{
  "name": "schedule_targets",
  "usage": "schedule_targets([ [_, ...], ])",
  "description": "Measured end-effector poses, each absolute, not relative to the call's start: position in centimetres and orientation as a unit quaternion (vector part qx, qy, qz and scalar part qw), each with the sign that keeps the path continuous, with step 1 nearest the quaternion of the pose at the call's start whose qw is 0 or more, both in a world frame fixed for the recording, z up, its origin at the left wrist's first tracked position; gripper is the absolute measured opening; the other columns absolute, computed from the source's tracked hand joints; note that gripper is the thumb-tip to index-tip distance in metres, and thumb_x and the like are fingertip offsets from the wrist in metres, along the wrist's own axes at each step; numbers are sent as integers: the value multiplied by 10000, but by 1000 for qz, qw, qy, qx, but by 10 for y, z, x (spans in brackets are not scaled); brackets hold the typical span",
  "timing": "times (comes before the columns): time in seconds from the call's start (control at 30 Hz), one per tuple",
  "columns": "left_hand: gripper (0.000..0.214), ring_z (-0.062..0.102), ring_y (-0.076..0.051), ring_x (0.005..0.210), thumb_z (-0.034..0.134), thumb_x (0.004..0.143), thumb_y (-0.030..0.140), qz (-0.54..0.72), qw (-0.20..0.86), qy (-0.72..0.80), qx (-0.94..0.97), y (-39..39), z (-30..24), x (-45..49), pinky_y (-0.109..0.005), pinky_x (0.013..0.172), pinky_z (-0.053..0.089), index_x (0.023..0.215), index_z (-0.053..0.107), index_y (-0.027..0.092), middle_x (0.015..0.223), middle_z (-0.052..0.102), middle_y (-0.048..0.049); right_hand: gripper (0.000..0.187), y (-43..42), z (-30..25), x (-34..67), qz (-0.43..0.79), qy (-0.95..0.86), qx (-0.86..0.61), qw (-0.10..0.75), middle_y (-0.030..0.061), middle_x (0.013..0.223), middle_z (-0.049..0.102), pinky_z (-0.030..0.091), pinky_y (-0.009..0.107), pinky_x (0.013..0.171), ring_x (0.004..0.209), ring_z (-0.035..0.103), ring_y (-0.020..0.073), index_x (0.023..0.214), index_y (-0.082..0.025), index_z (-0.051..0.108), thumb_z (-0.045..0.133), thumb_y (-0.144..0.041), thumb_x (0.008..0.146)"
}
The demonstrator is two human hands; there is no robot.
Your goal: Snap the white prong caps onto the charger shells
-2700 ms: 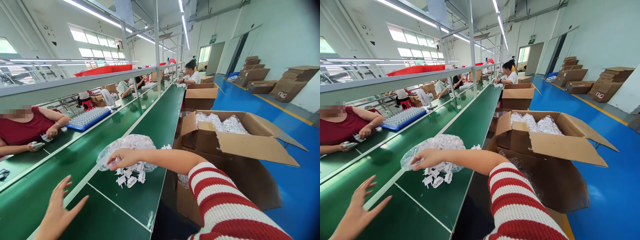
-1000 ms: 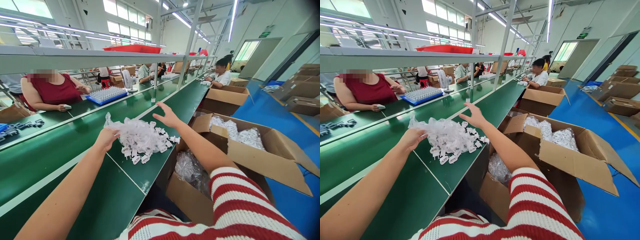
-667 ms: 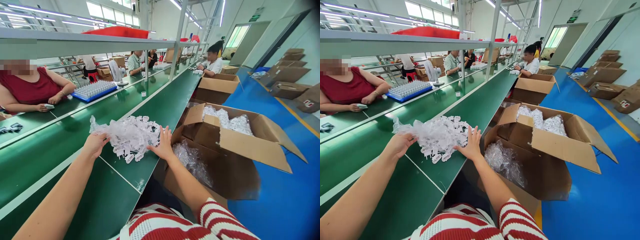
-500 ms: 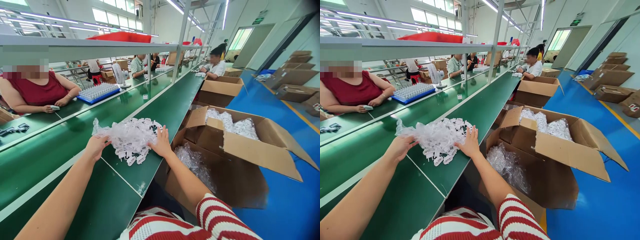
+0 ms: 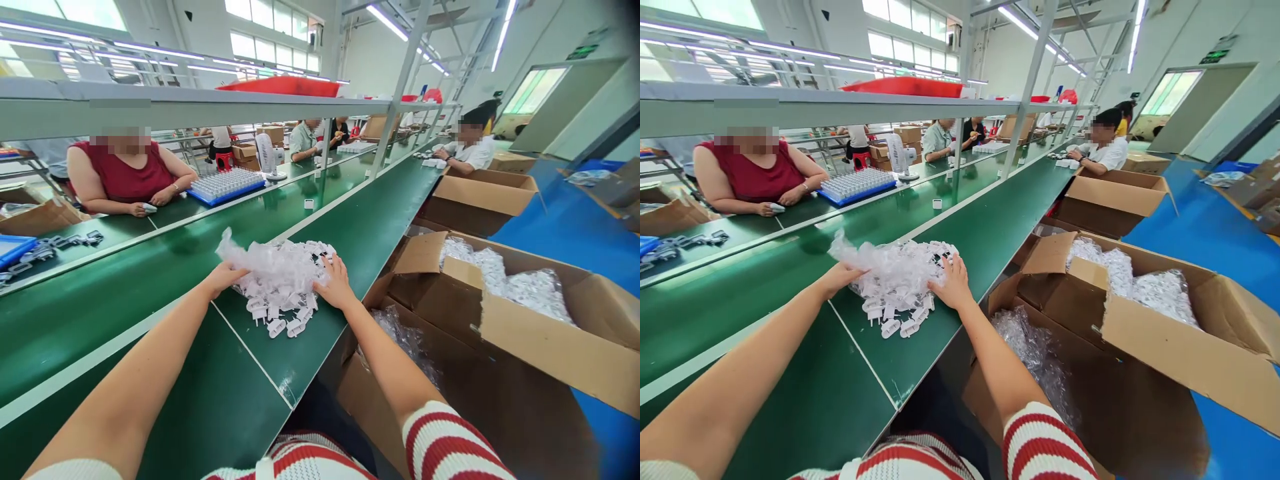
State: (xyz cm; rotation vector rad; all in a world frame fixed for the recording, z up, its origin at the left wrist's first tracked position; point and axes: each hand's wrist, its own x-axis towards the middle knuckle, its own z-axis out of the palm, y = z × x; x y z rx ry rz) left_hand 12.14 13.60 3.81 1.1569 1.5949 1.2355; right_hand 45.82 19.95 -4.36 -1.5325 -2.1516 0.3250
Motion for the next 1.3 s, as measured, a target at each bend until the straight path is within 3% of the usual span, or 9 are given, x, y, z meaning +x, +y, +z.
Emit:
schedule_targets([
  [0.1,300,658,-174,768,807,876,388,478,374,656,449,155,38,129,-321,738,560,932,703,113,857,697,-31,896,201,-45,460,119,-793,-544,247,163,1752,143,212,559,1295,1626,117,358,1627,-166,338,554,-678,923],
  [0.17,240,632,-145,756,705,971,361,502,348,652,449,166,43,138,-308,736,553,955,684,122,876,671,-17,905,202,-46,461,120,-797,-537,250,160,1750,157,181,574,1303,1627,113,362,1623,-162,343,540,-698,921],
  [0.4,329,447,-120,591,791,814,436,598,286,566,490,186,98,168,-250,596,344,877,721,121,629,528,23,966,201,-47,462,135,-792,-540,252,154,1750,169,111,625,1304,1625,64,414,1656,-139,250,509,-715,925],
  [0.67,308,441,-121,623,832,751,365,616,230,493,569,180,157,198,-245,593,347,662,614,168,638,527,10,955,201,-50,462,153,-788,-526,280,158,1733,230,110,619,1312,1621,89,410,1640,-113,288,519,-703,926],
  [0.9,189,442,-117,614,823,763,298,626,180,460,603,170,168,208,-250,575,362,728,698,161,668,562,3,928,201,-51,464,162,-781,-497,342,193,1713,272,78,649,1301,1619,88,429,1604,-101,374,533,-705,919],
  [1.03,165,505,-136,677,849,756,269,662,126,440,594,166,177,205,-265,640,414,781,736,152,746,624,-20,662,197,-46,464,166,-772,-463,402,110,1696,351,73,628,1303,1616,173,349,1511,-224,532,446,-629,995],
  [1.13,173,552,-162,733,853,767,271,655,141,447,592,165,175,199,-286,725,461,805,737,148,781,649,-30,487,192,-42,465,175,-756,-439,453,63,1602,508,89,606,1302,1563,309,304,1336,-286,679,428,-558,1020],
  [1.23,185,579,-169,751,863,740,256,658,212,459,558,165,167,189,-296,755,487,826,734,154,813,674,-31,483,188,-32,467,208,-726,-428,497,87,1464,640,142,622,1278,1462,430,327,1203,-279,746,459,-607,994],
  [1.3,239,603,-164,770,885,705,259,690,251,431,525,163,162,181,-294,777,506,860,729,166,853,689,-25,573,187,-19,466,249,-706,-417,516,100,1447,650,187,614,1265,1441,440,343,1235,-274,736,478,-703,955],
])
